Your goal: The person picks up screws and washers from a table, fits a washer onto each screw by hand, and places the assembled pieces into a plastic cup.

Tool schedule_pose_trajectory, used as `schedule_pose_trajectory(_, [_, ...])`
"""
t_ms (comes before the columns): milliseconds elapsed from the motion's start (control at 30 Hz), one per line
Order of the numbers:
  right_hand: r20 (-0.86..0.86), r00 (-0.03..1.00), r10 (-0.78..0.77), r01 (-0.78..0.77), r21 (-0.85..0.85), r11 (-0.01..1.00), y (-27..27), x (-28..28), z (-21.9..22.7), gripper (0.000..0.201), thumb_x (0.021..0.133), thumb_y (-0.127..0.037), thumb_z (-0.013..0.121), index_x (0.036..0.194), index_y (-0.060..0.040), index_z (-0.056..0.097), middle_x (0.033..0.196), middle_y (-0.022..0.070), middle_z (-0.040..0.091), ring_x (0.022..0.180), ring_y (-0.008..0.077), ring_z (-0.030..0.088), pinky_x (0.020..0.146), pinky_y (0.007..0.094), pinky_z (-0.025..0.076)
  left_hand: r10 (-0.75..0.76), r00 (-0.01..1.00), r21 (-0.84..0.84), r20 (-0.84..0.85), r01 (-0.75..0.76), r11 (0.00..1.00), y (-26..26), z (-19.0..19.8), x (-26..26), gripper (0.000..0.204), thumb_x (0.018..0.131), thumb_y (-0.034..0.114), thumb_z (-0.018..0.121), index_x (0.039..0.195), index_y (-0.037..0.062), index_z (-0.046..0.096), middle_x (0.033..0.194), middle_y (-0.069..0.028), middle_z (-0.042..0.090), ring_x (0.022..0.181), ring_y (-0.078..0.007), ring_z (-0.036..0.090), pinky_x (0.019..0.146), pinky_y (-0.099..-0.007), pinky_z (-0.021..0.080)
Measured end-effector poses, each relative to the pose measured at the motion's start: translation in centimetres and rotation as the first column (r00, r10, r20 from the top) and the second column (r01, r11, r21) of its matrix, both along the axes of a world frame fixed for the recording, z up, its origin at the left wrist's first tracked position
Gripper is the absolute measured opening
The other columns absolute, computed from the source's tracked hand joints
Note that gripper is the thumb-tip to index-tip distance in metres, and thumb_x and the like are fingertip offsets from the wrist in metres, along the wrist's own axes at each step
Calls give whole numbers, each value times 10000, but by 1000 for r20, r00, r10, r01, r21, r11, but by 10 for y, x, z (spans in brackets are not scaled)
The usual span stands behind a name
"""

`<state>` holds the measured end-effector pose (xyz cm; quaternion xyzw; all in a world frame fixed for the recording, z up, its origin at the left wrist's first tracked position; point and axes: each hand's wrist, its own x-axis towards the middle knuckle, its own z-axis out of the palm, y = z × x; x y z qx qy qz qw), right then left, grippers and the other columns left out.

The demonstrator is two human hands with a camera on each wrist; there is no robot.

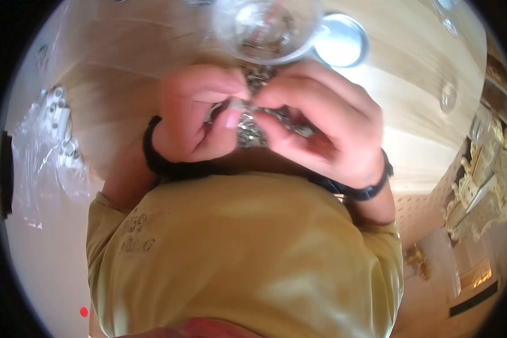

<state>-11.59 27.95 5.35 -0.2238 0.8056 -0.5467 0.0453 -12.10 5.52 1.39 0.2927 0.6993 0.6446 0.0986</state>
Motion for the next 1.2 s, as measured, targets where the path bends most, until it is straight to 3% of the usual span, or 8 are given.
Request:
schedule_pose_trajectory(33, [-29, 999, -13, 13, -2, 1000, 0, 1, -3, 236, 776, 53, 844, 974, 26, 718, 899, 97, 699, 645, 155, 618, 541, 250, 490, 111, 954, 0, -280, -116, 993, 3, -10, -2, 195, 889, 4, 631, 1081, -18, 611, 935, -132, 661, 678, -235, 622, 626, -337, 510])
schedule_pose_trajectory(67, [-96, 995, 7, -4, 31, 1000, -2, -2, -2, 239, 781, 47, 846, 982, 28, 719, 900, 111, 707, 661, 162, 638, 555, 260, 506, 194, 939, 105, -284, -171, 980, 8, -17, 0, 213, 862, 0, 634, 1075, -1, 609, 1006, -115, 644, 671, -236, 587, 620, -339, 483])
schedule_pose_trajectory(233, [-139, 990, 33, -12, 146, 989, -7, 1, 5, 247, 795, 66, 836, 1016, 34, 729, 932, 159, 734, 767, 229, 709, 651, 289, 564, -77, 988, 101, 135, 64, 993, 3, -15, 3, 385, 834, -84, 606, 1197, 35, 560, 968, -63, 562, 641, -137, 498, 582, -311, 432])
schedule_pose_trajectory(400, [-116, 993, 29, -13, 135, 991, -1, 7, 5, 236, 834, 77, 813, 1053, 53, 730, 975, 183, 755, 841, 249, 744, 715, 300, 599, -10, 978, 143, 207, -20, 990, 9, -8, 8, 340, 858, -83, 564, 1172, 46, 561, 1011, -71, 581, 661, -173, 538, 602, -321, 469])
schedule_pose_trajectory(533, [-213, 968, 131, -95, 172, 981, 10, 3, 4, 214, 859, 52, 802, 1059, 63, 725, 1018, 200, 767, 882, 254, 766, 738, 321, 636, -26, 999, 156, 28, 21, 987, 4, -10, 5, 237, 944, -37, 529, 1174, 10, 564, 1021, -128, 612, 714, -244, 601, 659, -374, 514])
schedule_pose_trajectory(833, [-194, 968, -157, 141, -95, 986, 25, 3, 2, 200, 896, 62, 737, 1089, 67, 687, 962, 196, 758, 871, 264, 761, 796, 316, 624, 98, 991, 214, -87, -78, 974, -7, 0, 5, 206, 953, -35, 557, 1146, 6, 616, 966, -149, 656, 715, -236, 599, 662, -343, 511])
schedule_pose_trajectory(933, [-155, 864, -478, 451, -179, 874, 18, 1, -3, 192, 914, 97, 696, 1103, 76, 669, 1069, 224, 732, 850, 208, 741, 792, 288, 607, 211, 971, 244, -113, -179, 953, -8, -1, 3, 278, 906, -65, 600, 1164, 8, 676, 965, -132, 693, 767, -241, 626, 702, -345, 523])
schedule_pose_trajectory(1200, [-6, 871, -491, 491, 52, 870, 30, -8, -3, 139, 928, -11, 752, 1052, 26, 700, 926, 46, 722, 702, 65, 618, 658, 212, 501, 400, 912, 154, -92, -383, 911, -8, 19, -8, 224, 873, -100, 641, 1068, -27, 721, 1061, -146, 738, 907, -256, 700, 789, -319, 542])
